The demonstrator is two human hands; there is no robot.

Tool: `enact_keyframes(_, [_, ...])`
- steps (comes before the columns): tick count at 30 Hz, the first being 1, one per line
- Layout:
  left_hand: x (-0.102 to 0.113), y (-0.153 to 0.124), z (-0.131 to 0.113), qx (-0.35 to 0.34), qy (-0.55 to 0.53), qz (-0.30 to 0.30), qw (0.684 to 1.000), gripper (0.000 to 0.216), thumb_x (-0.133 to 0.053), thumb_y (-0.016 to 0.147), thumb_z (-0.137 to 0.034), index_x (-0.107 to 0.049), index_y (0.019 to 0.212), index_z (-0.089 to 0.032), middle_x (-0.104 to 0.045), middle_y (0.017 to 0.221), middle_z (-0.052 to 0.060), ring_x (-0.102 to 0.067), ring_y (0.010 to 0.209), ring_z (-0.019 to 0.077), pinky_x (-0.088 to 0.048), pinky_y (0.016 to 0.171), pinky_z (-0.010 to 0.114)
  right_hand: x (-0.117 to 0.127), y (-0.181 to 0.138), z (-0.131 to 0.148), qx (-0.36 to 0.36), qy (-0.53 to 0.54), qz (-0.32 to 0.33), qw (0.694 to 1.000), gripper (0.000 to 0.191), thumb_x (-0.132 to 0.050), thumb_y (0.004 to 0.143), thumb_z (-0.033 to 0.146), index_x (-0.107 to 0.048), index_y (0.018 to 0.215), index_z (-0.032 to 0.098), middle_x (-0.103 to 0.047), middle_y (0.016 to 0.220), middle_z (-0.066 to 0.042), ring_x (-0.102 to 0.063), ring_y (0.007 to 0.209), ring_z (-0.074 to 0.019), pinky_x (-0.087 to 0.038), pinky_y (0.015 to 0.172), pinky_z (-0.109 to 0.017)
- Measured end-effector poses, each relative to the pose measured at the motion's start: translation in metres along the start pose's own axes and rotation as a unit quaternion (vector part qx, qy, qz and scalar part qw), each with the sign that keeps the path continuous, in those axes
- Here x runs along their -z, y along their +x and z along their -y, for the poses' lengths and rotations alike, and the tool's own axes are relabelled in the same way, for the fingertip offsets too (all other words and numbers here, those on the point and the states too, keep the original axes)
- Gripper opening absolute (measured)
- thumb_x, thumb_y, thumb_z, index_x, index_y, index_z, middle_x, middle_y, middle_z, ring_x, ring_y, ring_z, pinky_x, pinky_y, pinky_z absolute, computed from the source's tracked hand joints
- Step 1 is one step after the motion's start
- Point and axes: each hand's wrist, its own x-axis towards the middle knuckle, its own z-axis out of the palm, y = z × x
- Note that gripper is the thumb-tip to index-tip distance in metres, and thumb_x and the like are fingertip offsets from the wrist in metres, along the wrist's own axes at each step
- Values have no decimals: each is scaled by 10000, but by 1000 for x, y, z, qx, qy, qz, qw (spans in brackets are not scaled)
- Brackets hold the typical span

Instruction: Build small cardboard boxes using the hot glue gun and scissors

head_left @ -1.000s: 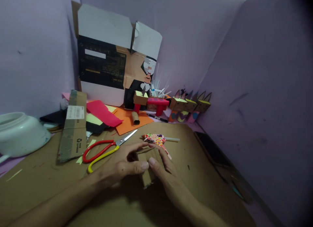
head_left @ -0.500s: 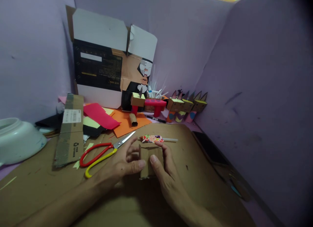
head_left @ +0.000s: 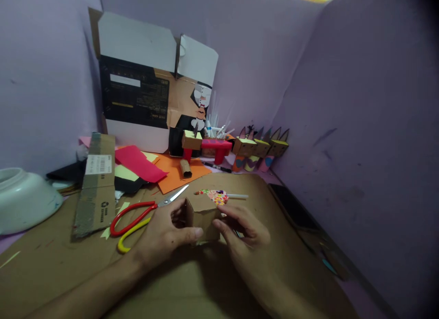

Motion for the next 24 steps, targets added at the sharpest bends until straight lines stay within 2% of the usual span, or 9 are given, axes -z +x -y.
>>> enact_keyframes(5, [1,2,0,16,12,7,1000,516,-747,599,-221,-605,1088,-140,-700,1057,91,-637,989,287,-513,851,377,-1,2,2,5,-18,-13,1000,142,-664,713,65,-659,651,193,-640,758,-11,-629,693,-129,-492,584,-207])
enact_keyframes(12, [1,1,-3,5,41,1,999,500,-734,602,-187,-598,1082,-150,-693,1063,89,-631,1000,298,-506,862,398,2,4,3,-105,-34,25,994,120,-656,696,90,-630,714,206,-647,671,15,-613,608,-140,-484,550,-231])
enact_keyframes(14, [0,1,-3,9,47,2,999,487,-734,606,-185,-600,1073,-154,-695,1053,84,-633,990,296,-507,857,396,4,6,4,-108,-40,49,992,118,-641,710,95,-621,742,207,-636,667,16,-605,604,-142,-485,546,-236])
enact_keyframes(16, [0,2,-4,11,40,6,999,480,-738,612,-201,-601,1069,-149,-696,1042,83,-637,975,291,-509,846,390,6,8,5,-58,-62,66,994,131,-630,731,106,-617,808,211,-621,696,7,-599,640,-154,-497,581,-261])
enact_keyframes(18, [-1,3,-3,14,22,12,1000,476,-734,632,-234,-598,1077,-133,-696,1045,91,-637,972,287,-510,834,377,9,10,4,35,-111,59,991,155,-614,759,109,-620,869,217,-610,823,-33,-600,758,-181,-510,662,-308])
enact_keyframes(21, [-2,3,-3,19,-10,30,999,460,-714,668,-269,-600,1084,-108,-691,1070,111,-630,996,291,-503,840,368,10,10,3,167,-200,46,964,200,-586,789,88,-639,907,240,-537,1048,-81,-555,951,-226,-488,817,-399])
enact_keyframes(24, [-2,3,-2,16,-14,38,999,449,-706,688,-276,-601,1093,-113,-684,1098,108,-622,1023,292,-495,855,360,9,10,3,222,-272,64,934,257,-570,791,78,-640,966,253,-532,1102,-83,-524,993,-248,-398,956,-503])
